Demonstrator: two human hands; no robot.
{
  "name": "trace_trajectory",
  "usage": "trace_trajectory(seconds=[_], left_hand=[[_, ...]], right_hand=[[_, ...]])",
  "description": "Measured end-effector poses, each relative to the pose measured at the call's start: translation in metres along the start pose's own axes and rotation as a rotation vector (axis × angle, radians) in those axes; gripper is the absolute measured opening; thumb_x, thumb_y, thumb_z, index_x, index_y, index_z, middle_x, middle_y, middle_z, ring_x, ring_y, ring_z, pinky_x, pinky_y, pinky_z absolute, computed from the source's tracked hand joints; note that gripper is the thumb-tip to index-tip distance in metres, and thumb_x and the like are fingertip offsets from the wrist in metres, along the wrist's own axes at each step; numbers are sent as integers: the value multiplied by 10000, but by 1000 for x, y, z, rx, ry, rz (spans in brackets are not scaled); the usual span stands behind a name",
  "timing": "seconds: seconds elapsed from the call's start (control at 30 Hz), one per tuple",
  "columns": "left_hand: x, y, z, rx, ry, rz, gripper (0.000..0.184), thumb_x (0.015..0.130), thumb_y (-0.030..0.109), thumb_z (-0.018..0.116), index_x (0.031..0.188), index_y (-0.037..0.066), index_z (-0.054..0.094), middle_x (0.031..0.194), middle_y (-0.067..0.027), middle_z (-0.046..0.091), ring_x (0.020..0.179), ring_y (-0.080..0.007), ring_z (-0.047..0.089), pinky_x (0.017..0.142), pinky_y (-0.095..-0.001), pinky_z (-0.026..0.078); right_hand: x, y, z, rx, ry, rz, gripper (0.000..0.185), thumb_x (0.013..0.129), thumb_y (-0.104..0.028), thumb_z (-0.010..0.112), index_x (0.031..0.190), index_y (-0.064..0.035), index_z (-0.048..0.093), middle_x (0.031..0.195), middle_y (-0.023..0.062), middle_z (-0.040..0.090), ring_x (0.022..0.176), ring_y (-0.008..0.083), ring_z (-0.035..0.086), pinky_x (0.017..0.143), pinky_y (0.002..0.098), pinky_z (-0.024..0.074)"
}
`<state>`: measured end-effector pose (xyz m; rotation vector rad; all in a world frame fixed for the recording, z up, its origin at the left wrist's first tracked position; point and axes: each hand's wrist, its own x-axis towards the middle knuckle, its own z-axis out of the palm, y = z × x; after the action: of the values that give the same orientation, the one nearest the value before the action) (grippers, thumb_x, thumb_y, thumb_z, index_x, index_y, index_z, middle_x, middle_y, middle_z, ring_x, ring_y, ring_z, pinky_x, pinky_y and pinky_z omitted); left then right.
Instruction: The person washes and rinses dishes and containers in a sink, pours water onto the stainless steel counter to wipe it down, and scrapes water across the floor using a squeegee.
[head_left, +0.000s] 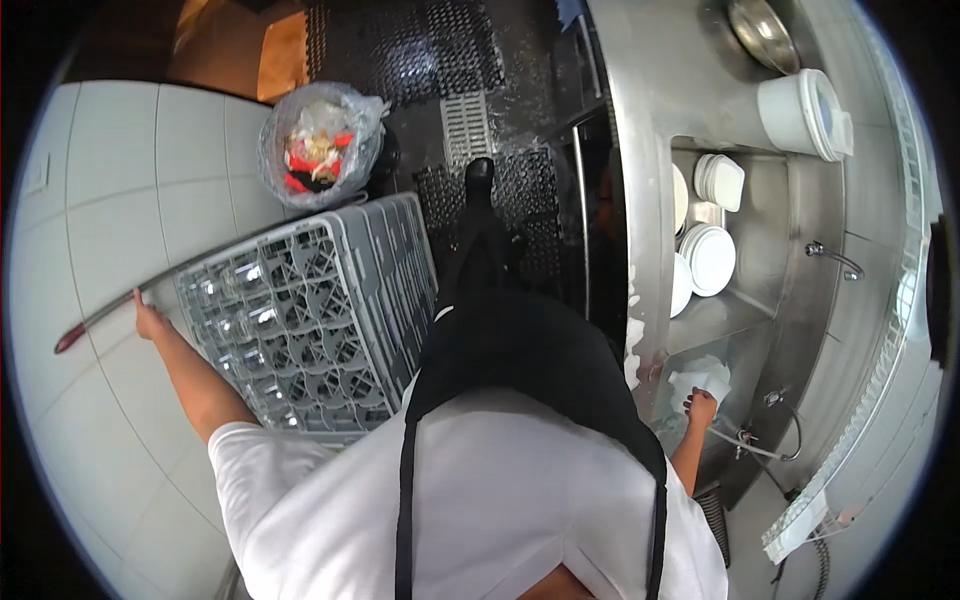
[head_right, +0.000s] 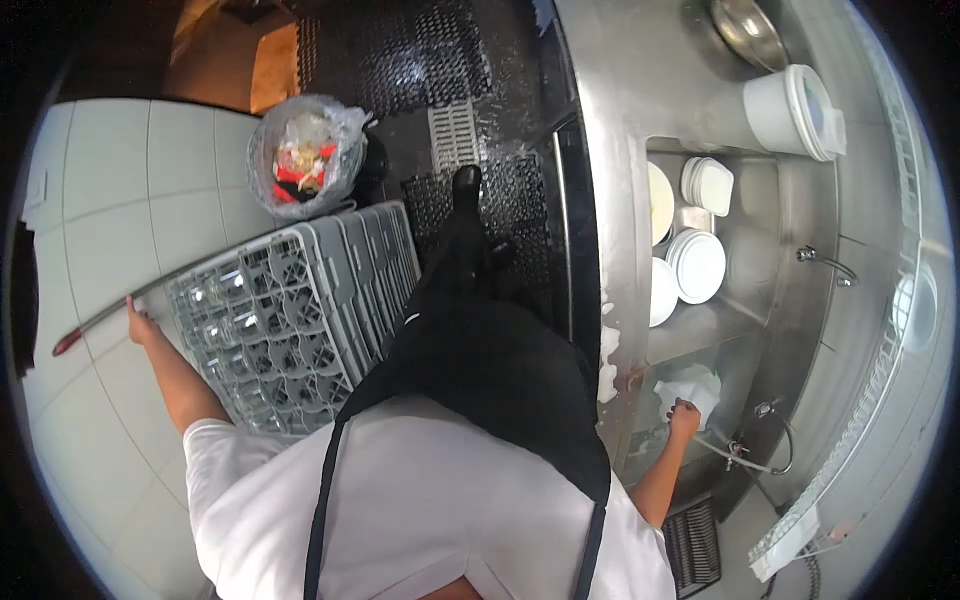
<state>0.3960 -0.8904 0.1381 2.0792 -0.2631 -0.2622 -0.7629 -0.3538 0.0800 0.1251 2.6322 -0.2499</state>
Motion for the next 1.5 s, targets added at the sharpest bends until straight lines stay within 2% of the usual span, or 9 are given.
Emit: trace_trajectory(seconds=[0.07, 0.17, 0.27, 0.4, 0.5, 0.6, 0.87, 1.17, 1.5], left_hand=[[-19, 17, -3, 362, 116, 67, 643, 798, 396, 808, 1237, -11, 571, 1170, -135, 625, 1040, -266, 625, 934, -419, 480], [1, 2, 15, -164, -61, 199, 502, 832, 372, 777, 1125, -5, 621, 1040, -125, 654, 904, -266, 646, 865, -416, 524], [-11, 15, 38, -362, -206, 81, 336, 895, 335, 706, 975, 17, 633, 846, -104, 646, 807, -264, 657, 817, -416, 553], [-57, 10, 80, -440, -500, 201, 289, 950, 274, 617, 763, 65, 546, 680, -73, 560, 705, -231, 617, 816, -408, 556], [-178, 32, 108, -393, -586, 327, 373, 954, 260, 613, 654, 93, 468, 635, -40, 483, 623, -186, 519, 753, -382, 534], [-271, 46, 119, -349, -713, 404, 401, 969, 261, 611, 645, 104, 435, 602, -15, 418, 573, -156, 443, 666, -348, 491], [-424, 114, 124, -491, -369, 408, 430, 981, 296, 619, 657, 109, 405, 578, 4, 382, 532, -123, 365, 569, -309, 418], [-510, 174, 101, -575, -379, 362, 489, 1014, 362, 562, 654, 144, 312, 606, 17, 285, 547, -137, 292, 590, -333, 398], [-562, 199, 173, -840, -611, 314, 512, 1029, 304, 539, 609, 148, 292, 545, 20, 270, 485, -112, 251, 506, -295, 333]], right_hand=[[6, -7, -4, -59, -3, -68, 239, 903, -218, 643, 1013, -12, 695, 795, 83, 719, 615, 184, 699, 511, 308, 511], [2, -13, -2, -82, 11, -127, 228, 916, -223, 629, 990, -20, 700, 801, 83, 724, 629, 183, 706, 510, 306, 512], [3, -33, -2, -89, 15, -217, 231, 921, -231, 622, 968, -25, 715, 805, 88, 728, 638, 181, 710, 515, 305, 514], [12, -58, 4, -128, 108, -360, 248, 924, -236, 613, 957, -20, 730, 798, 91, 730, 646, 178, 712, 539, 304, 522], [6, -85, 8, -14, 82, -449, 268, 925, -241, 609, 961, -1, 724, 789, 89, 728, 669, 165, 709, 576, 289, 525], [-5, -118, 10, -86, 140, -553, 266, 923, -231, 618, 958, 12, 719, 787, 88, 726, 697, 153, 705, 614, 278, 524], [-44, -196, 12, 136, 181, -770, 277, 916, -252, 648, 1010, -5, 730, 802, 121, 737, 737, 202, 724, 709, 330, 533], [-100, -289, 30, 385, 15, -900, 183, 920, -137, 653, 1008, 1, 735, 835, 120, 741, 718, 180, 702, 693, 302, 532], [-190, -456, 31, 200, -20, -1404, 162, 910, -132, 653, 971, 3, 721, 912, 162, 721, 733, 291, 691, 687, 354, 536]])
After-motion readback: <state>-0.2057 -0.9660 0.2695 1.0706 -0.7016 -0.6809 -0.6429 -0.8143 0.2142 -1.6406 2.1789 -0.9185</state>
